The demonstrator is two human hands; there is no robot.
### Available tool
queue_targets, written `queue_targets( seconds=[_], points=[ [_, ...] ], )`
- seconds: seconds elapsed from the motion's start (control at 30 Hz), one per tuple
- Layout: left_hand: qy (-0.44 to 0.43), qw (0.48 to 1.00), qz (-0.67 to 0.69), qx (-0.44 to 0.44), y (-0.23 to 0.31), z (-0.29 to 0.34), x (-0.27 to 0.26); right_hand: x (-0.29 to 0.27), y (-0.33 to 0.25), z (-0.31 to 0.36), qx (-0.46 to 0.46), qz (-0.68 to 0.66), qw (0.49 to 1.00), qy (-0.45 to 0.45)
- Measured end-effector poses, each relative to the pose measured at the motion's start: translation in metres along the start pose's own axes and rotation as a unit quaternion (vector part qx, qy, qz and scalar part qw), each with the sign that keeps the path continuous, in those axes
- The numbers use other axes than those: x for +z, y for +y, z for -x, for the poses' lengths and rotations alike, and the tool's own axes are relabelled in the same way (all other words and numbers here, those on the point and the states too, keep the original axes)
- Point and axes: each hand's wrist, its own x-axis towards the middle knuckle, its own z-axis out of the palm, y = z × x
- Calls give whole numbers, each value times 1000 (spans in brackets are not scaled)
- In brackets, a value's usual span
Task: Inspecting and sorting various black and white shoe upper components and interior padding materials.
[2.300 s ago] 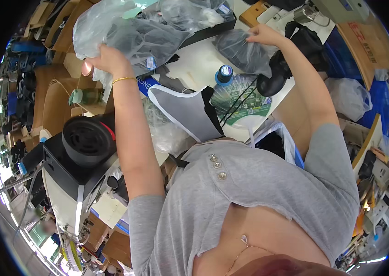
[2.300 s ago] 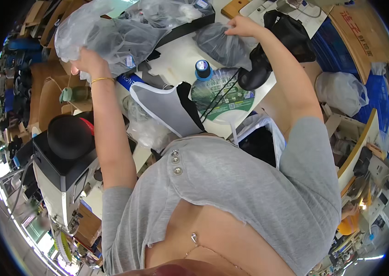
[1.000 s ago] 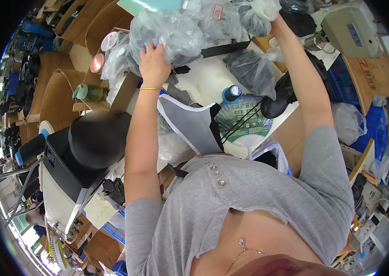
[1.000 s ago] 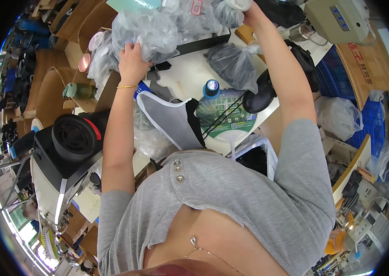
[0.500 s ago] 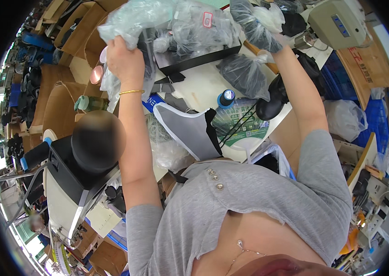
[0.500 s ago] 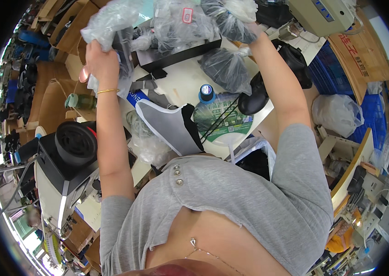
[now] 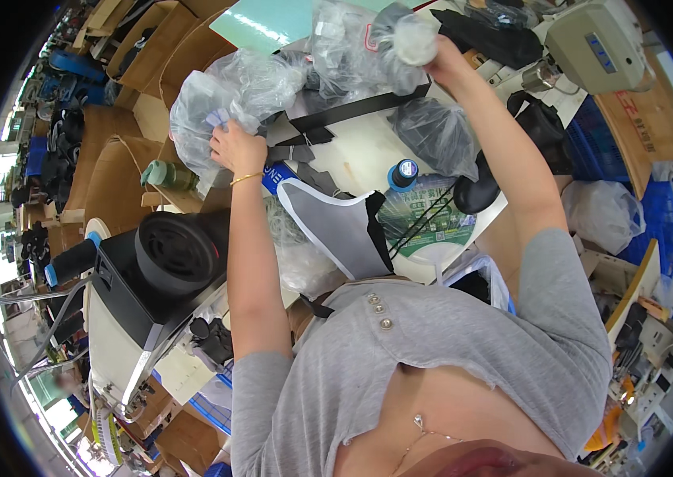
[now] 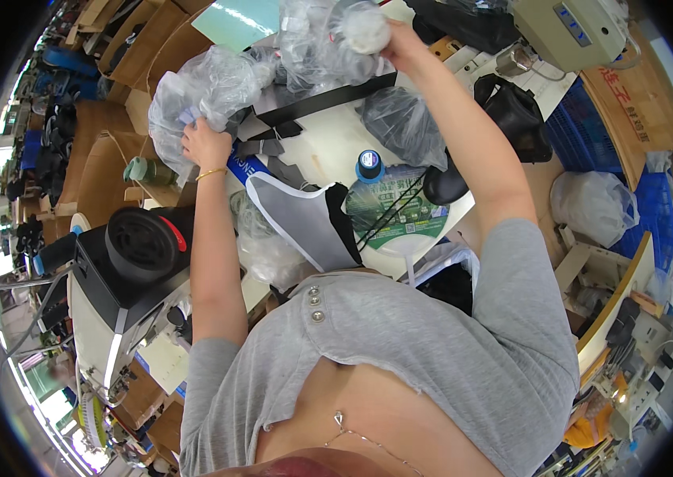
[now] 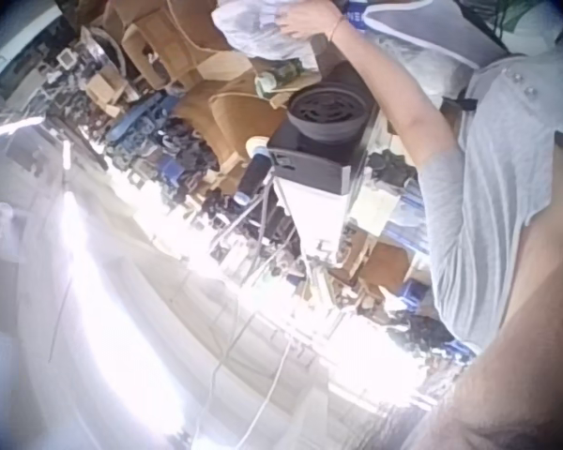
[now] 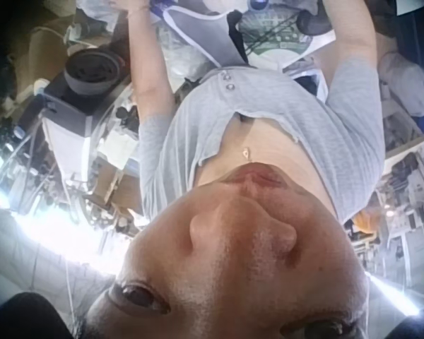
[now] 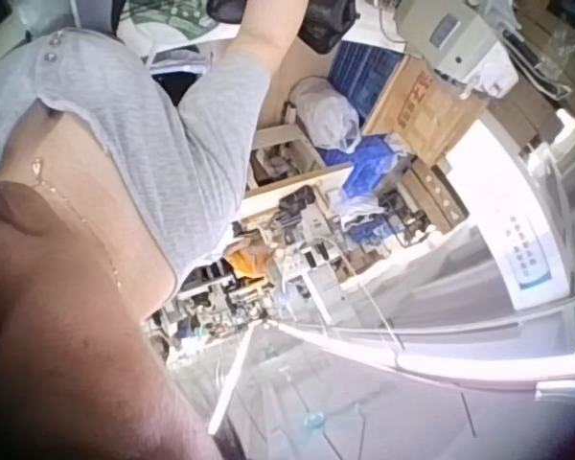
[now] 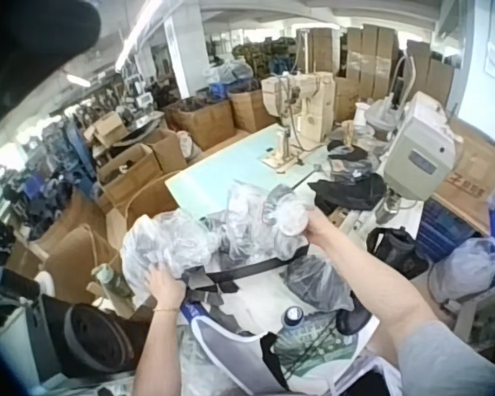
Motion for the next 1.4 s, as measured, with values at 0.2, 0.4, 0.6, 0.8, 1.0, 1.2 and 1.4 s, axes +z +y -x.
queue_targets(
  seconds=[0.2,0.4,0.6,0.8,1.0,1.2,1.4],
  points=[
    [121,863,363,330,62,47,-31,81,26,22,10,192,979,73],
    [-59,632,772,-27,47,45,-5,133,25,46,21,254,960,-115],
    [-106,574,807,-92,29,39,4,42,59,-17,-274,650,702,95],
    [29,647,760,-51,38,29,-10,25,21,-47,-141,610,777,70],
    [103,742,662,9,45,4,-4,40,-79,-41,-231,176,954,71],
    [17,900,351,257,70,-8,26,66,-152,41,-255,142,955,45],
    [-186,796,554,159,89,41,-13,47,-134,102,-273,392,878,28]
  ],
)
